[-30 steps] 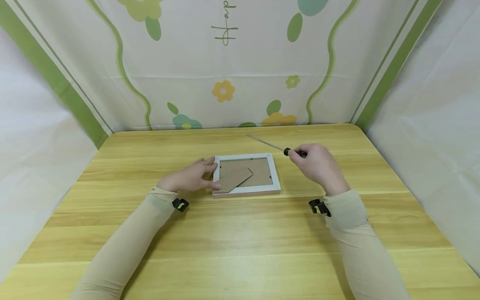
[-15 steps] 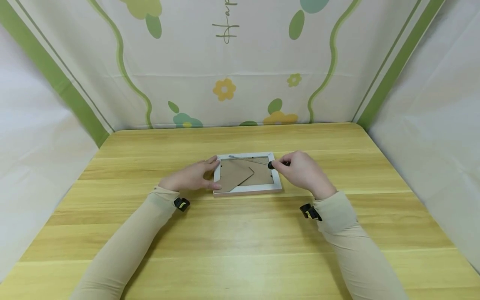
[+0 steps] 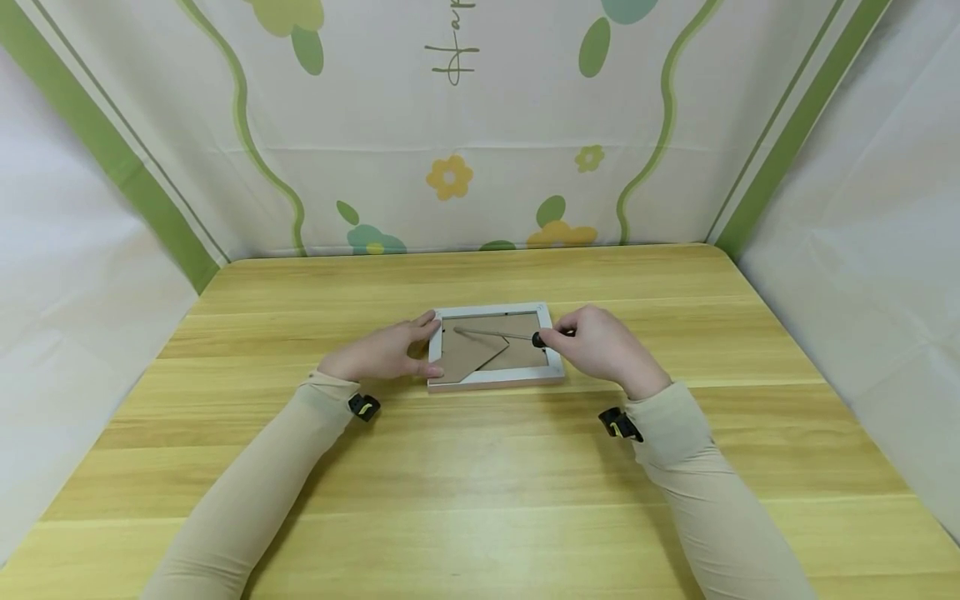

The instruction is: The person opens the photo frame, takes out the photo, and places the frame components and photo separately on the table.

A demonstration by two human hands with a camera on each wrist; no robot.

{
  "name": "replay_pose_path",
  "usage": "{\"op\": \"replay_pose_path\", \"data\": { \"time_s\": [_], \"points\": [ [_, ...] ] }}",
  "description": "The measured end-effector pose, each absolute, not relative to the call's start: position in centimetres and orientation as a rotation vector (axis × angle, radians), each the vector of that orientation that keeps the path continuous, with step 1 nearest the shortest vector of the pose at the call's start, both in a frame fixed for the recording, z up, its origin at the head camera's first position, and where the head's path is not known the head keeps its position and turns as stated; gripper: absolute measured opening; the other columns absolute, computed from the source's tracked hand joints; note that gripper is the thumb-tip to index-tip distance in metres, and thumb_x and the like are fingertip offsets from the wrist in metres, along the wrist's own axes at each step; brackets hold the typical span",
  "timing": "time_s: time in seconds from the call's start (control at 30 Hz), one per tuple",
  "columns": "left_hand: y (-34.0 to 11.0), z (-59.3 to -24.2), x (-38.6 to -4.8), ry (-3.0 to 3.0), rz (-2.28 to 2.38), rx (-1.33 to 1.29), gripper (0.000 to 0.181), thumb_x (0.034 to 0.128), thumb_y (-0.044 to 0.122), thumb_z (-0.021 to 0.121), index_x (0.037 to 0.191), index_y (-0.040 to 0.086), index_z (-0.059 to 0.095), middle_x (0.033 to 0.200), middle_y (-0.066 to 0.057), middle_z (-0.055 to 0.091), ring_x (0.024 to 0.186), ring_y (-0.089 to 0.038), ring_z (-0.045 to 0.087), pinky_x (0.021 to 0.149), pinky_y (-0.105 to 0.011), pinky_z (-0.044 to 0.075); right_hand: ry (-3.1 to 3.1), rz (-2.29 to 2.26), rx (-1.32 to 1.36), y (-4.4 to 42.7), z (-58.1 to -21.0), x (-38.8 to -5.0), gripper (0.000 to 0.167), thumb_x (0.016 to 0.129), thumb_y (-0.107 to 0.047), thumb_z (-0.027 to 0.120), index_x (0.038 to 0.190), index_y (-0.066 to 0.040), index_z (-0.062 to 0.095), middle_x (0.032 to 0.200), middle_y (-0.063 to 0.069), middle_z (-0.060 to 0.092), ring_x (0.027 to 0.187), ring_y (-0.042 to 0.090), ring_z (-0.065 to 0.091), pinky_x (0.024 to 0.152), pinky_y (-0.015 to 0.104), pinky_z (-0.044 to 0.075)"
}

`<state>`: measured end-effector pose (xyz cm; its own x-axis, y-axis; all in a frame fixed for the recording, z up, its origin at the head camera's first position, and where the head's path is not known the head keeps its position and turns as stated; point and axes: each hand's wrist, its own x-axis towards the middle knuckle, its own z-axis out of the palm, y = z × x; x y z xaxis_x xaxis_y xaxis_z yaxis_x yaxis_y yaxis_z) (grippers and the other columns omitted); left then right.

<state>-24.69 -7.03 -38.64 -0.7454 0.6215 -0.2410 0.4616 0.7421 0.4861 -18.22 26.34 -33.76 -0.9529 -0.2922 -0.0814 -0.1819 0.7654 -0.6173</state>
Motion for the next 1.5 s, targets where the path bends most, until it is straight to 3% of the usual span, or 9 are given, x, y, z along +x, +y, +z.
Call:
{"op": "replay_pose_path", "data": {
  "time_s": [0.17, 0.6, 0.8, 1.1, 1.3, 1.5],
  "points": [
    [-7.05, -38.69, -24.66, 2.544, 0.592, 0.835, 0.097, 0.0882, 0.053, 0.068, 0.157, 0.007, 0.018, 0.165, -0.008, 0.004, 0.148, -0.034, 0.016, 0.117, -0.049, 0.020, 2.806, -0.909, -0.412, 26.35, -33.89, -18.39, 0.037, 0.101, -0.039, 0.056, 0.097, -0.008, 0.075, 0.060, -0.003, 0.042, 0.052, 0.012, 0.032, 0.051, 0.029, 0.032],
    [-6.90, -38.37, -24.38, 2.551, 0.580, 0.818, 0.096, 0.0886, 0.052, 0.068, 0.158, 0.008, 0.018, 0.165, -0.008, 0.004, 0.147, -0.037, 0.016, 0.116, -0.053, 0.018, 2.856, -0.886, -0.519, 26.19, -33.93, -18.15, 0.029, 0.100, -0.031, 0.061, 0.105, -0.007, 0.075, 0.092, 0.005, 0.071, 0.065, 0.015, 0.050, 0.061, 0.033, 0.043],
    [-6.92, -38.33, -24.39, 2.548, 0.580, 0.818, 0.096, 0.0886, 0.051, 0.068, 0.158, 0.008, 0.018, 0.165, -0.008, 0.005, 0.147, -0.037, 0.015, 0.117, -0.053, 0.017, 2.888, -0.844, -0.521, 26.16, -34.04, -18.19, 0.026, 0.098, -0.033, 0.064, 0.106, -0.010, 0.075, 0.100, 0.002, 0.072, 0.072, 0.015, 0.055, 0.068, 0.035, 0.045],
    [-6.85, -38.37, -24.51, 2.557, 0.564, 0.820, 0.096, 0.0885, 0.052, 0.068, 0.157, 0.008, 0.018, 0.165, -0.007, 0.006, 0.147, -0.036, 0.017, 0.117, -0.048, 0.020, 2.902, -0.827, -0.524, 26.06, -34.16, -18.21, 0.027, 0.098, -0.035, 0.064, 0.106, -0.012, 0.075, 0.103, 0.004, 0.072, 0.069, 0.015, 0.054, 0.067, 0.035, 0.044],
    [-7.01, -38.53, -24.62, 2.553, 0.571, 0.817, 0.096, 0.0879, 0.053, 0.068, 0.157, 0.009, 0.018, 0.165, -0.006, 0.005, 0.148, -0.034, 0.016, 0.117, -0.048, 0.019, 2.886, -0.834, -0.512, 26.02, -34.34, -18.28, 0.031, 0.098, -0.036, 0.063, 0.110, -0.011, 0.076, 0.109, 0.008, 0.072, 0.082, 0.017, 0.061, 0.076, 0.040, 0.048],
    [-7.01, -38.74, -24.78, 2.547, 0.582, 0.818, 0.097, 0.0868, 0.054, 0.068, 0.157, 0.010, 0.018, 0.165, -0.005, 0.005, 0.148, -0.034, 0.016, 0.117, -0.048, 0.020, 2.849, -0.852, -0.502, 26.12, -34.56, -18.33, 0.034, 0.100, -0.037, 0.060, 0.110, -0.010, 0.077, 0.108, 0.008, 0.073, 0.083, 0.018, 0.060, 0.077, 0.040, 0.048]
  ]
}}
